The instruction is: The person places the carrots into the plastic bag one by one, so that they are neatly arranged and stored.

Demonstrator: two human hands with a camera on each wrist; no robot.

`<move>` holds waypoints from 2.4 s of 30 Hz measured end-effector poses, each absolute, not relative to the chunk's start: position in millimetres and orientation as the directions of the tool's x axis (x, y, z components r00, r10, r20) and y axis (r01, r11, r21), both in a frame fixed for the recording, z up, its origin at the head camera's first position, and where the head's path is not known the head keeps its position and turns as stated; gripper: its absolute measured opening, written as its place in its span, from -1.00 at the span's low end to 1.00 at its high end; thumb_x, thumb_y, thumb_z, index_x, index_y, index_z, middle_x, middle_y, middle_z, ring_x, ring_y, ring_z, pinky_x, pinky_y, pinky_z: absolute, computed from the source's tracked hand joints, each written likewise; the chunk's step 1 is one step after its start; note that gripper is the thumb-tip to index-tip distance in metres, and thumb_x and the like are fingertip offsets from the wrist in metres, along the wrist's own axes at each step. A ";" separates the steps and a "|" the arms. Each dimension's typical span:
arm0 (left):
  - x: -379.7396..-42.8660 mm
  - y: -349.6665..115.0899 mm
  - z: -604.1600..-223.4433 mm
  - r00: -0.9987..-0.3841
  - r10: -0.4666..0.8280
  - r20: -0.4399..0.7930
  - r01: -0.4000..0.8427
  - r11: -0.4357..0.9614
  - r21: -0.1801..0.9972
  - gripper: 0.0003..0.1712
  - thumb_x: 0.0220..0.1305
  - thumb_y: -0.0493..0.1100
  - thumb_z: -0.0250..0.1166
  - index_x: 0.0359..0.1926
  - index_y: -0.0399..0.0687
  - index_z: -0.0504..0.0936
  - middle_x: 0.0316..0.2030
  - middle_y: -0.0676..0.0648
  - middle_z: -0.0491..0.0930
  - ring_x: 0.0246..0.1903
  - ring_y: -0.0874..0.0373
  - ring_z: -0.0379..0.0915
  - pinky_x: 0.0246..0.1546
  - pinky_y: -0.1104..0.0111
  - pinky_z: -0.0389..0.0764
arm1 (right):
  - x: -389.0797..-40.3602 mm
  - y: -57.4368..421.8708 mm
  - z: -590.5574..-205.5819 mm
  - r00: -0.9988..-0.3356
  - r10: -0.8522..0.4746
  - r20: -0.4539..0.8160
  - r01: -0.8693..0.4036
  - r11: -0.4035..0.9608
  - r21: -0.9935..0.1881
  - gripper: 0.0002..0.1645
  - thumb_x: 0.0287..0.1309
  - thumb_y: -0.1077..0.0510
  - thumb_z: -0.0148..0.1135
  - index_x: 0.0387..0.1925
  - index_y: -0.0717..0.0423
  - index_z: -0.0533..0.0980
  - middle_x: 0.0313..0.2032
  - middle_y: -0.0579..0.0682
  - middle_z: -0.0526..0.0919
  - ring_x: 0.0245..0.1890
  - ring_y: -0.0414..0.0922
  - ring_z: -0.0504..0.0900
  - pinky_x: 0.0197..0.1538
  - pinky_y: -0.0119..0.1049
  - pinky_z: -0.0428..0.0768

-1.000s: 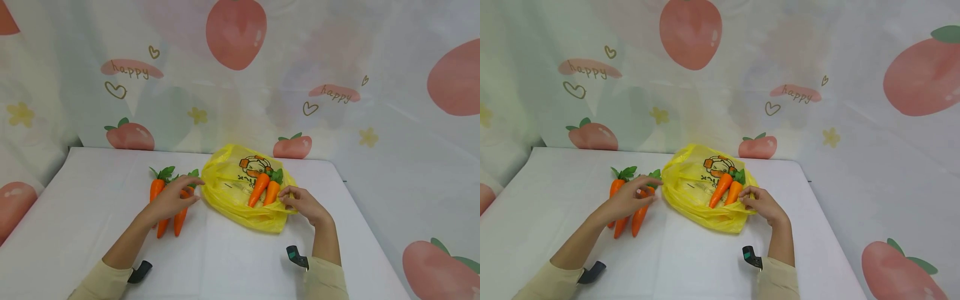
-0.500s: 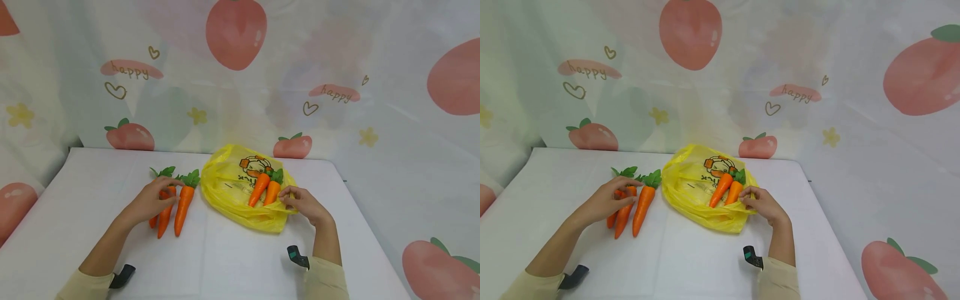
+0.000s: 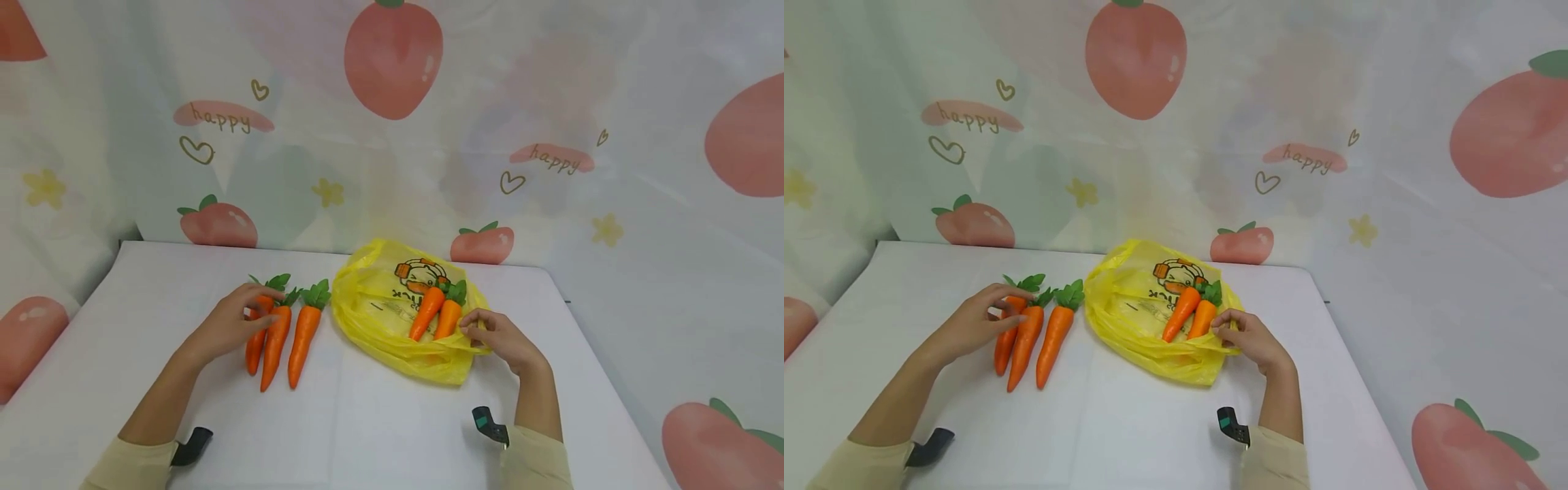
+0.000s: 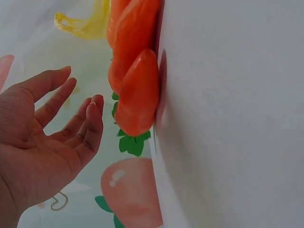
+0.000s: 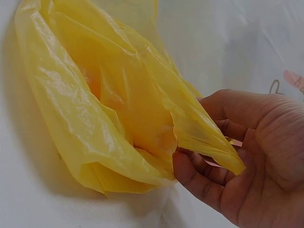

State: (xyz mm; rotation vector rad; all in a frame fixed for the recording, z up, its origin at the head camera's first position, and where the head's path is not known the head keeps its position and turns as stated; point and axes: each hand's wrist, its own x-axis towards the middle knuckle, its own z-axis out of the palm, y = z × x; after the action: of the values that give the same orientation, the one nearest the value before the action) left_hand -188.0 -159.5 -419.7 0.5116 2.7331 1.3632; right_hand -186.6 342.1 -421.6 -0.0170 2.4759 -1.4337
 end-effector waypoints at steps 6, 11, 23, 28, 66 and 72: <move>-191.8 -168.3 -426.3 -0.953 0.292 0.082 0.242 0.568 0.787 -0.56 0.40 -0.22 0.37 0.26 -0.13 0.61 0.21 -0.27 0.44 0.03 -0.21 0.46 -0.23 0.18 0.66 | -186.6 343.5 -421.3 -0.960 -0.150 -0.236 0.134 0.495 -0.858 -0.74 0.45 0.16 0.21 0.02 0.26 0.56 -0.16 0.13 0.53 -0.11 0.08 0.51 -0.03 -0.24 0.58; -194.1 -174.1 -428.7 -0.962 0.268 0.052 0.203 0.576 0.792 -0.56 0.41 -0.22 0.35 0.27 -0.15 0.59 0.25 -0.30 0.42 0.03 -0.21 0.47 -0.23 0.16 0.70 | -187.0 343.7 -420.8 -0.959 -0.154 -0.236 0.133 0.493 -0.860 -0.72 0.45 0.15 0.23 0.03 0.27 0.55 -0.16 0.13 0.53 -0.11 0.07 0.51 -0.04 -0.25 0.58; -197.4 -185.3 -428.6 -0.969 0.241 -0.055 0.102 0.593 0.799 -0.52 0.42 -0.16 0.34 0.31 -0.10 0.57 0.28 -0.37 0.31 0.08 -0.27 0.43 -0.18 0.11 0.68 | -185.5 343.4 -417.2 -0.959 -0.170 -0.227 0.120 0.482 -0.868 -0.76 0.44 0.22 0.19 0.00 0.32 0.54 -0.17 0.14 0.53 -0.14 0.08 0.52 -0.06 -0.26 0.60; -199.9 -187.6 -432.9 -0.950 0.285 -0.126 0.075 0.602 0.795 -0.42 0.44 -0.12 0.32 0.41 -0.13 0.48 0.28 -0.41 0.25 0.07 -0.29 0.41 -0.17 0.10 0.67 | -186.2 344.3 -417.3 -0.960 -0.168 -0.222 0.115 0.486 -0.866 -0.78 0.45 0.22 0.18 -0.01 0.30 0.56 -0.16 0.13 0.54 -0.13 0.07 0.52 -0.05 -0.28 0.61; -197.7 -187.3 -434.4 -0.951 0.272 -0.144 0.039 0.569 0.821 -0.28 0.26 -0.22 0.49 0.41 -0.15 0.45 0.24 -0.39 0.40 0.10 -0.35 0.49 -0.13 0.03 0.70 | -188.0 343.1 -421.0 -0.958 -0.162 -0.237 0.128 0.499 -0.857 -0.78 0.46 0.20 0.18 0.00 0.27 0.56 -0.17 0.13 0.53 -0.12 0.07 0.51 -0.04 -0.26 0.59; -197.4 -187.9 -434.8 -0.957 0.258 -0.129 0.040 0.563 0.826 -0.30 0.26 -0.28 0.45 0.40 -0.13 0.45 0.22 -0.38 0.40 0.08 -0.32 0.46 -0.18 0.08 0.70 | -188.0 343.7 -421.7 -0.958 -0.157 -0.239 0.132 0.499 -0.857 -0.78 0.45 0.20 0.19 -0.01 0.26 0.57 -0.19 0.14 0.53 -0.13 0.08 0.51 -0.05 -0.25 0.59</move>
State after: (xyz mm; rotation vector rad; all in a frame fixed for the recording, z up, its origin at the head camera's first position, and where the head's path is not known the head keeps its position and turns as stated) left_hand -197.4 -187.9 -434.8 0.2489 2.5618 1.3448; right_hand -188.0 343.7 -421.7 -0.0208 2.4604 -1.4429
